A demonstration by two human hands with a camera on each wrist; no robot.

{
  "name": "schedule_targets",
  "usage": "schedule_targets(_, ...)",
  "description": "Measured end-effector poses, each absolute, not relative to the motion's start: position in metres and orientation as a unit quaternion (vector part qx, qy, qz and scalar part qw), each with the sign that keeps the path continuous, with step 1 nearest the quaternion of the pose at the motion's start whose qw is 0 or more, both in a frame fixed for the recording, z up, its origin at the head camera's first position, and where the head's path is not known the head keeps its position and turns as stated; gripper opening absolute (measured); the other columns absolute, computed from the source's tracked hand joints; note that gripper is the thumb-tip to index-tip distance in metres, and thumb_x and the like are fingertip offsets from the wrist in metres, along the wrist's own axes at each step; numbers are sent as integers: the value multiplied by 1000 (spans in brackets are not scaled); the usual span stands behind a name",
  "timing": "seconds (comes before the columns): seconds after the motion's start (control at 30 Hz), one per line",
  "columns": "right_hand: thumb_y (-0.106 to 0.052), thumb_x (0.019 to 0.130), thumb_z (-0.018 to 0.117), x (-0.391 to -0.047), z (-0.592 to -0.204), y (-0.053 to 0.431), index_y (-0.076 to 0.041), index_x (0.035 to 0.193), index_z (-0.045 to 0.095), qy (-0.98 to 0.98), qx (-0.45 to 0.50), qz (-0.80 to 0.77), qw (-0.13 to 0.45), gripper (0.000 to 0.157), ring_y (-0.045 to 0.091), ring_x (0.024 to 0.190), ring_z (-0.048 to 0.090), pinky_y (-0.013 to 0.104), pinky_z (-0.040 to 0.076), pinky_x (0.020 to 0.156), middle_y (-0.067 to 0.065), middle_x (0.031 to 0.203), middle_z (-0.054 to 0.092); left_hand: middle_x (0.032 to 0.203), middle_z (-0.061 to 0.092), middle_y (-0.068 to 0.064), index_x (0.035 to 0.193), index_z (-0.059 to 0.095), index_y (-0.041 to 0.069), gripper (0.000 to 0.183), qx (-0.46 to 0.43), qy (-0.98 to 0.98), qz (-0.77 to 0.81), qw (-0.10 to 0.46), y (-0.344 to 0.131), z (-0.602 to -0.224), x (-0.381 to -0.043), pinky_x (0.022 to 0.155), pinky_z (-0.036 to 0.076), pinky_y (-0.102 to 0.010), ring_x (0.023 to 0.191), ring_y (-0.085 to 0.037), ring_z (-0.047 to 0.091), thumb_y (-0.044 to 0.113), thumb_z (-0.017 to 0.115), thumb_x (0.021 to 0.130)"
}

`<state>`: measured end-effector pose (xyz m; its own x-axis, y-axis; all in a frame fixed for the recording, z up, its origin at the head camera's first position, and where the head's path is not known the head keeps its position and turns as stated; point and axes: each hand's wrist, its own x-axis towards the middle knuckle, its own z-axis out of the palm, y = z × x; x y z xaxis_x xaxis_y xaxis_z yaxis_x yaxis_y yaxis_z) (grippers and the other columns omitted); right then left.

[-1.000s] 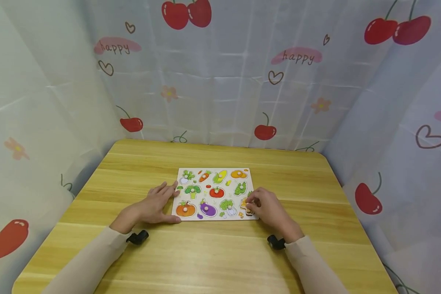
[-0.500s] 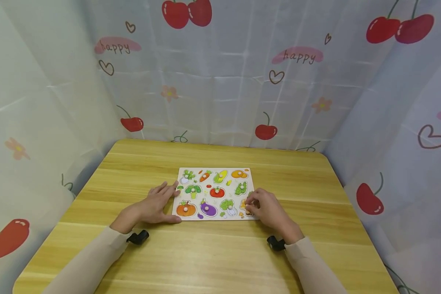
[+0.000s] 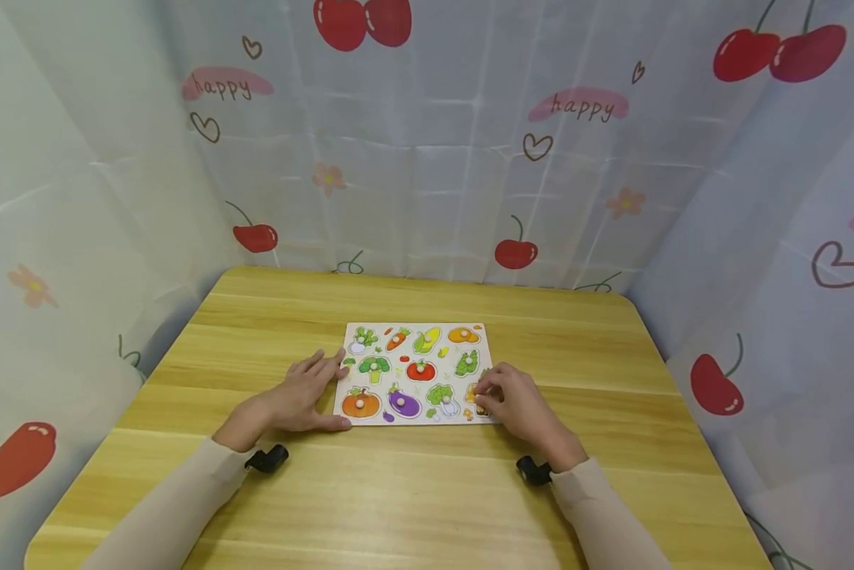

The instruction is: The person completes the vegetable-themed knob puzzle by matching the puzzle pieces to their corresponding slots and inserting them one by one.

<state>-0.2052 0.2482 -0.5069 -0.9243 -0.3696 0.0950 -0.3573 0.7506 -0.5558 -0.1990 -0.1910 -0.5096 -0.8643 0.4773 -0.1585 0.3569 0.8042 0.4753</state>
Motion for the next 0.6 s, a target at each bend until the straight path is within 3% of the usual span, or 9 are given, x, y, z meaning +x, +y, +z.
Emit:
schedule_targets(0.27,-12,104,90,-200,-504,253,-18,103,88,937,-187,-295,27,7,14,101,67,31,59,87,4,123,77,189,36,-20,186,12,1,133,224,940,216,138,-187,-511,-196,137,11,-91,180,-59,13,66,88,99)
schedule_targets(0.5,-12,103,91,-197,-508,255,-16,104,89,936,-187,-298,13,6,16,99,67,28,57,84,5,121,78,192,31,-20,186,15,2,131,229,940,212,139,-186,-509,-197,137,12,-90,180,-59,14,67,88,99)
schedule_targets(0.6,-12,102,92,-196,-508,257,-16,105,89,934,-194,-301,8,6,14,98,65,27,55,82,5,120,78,191,35,-16,187,15,4,131,231,941,204,138,-186,-508,-198,138,13,-89,180,-58,16,68,87,99)
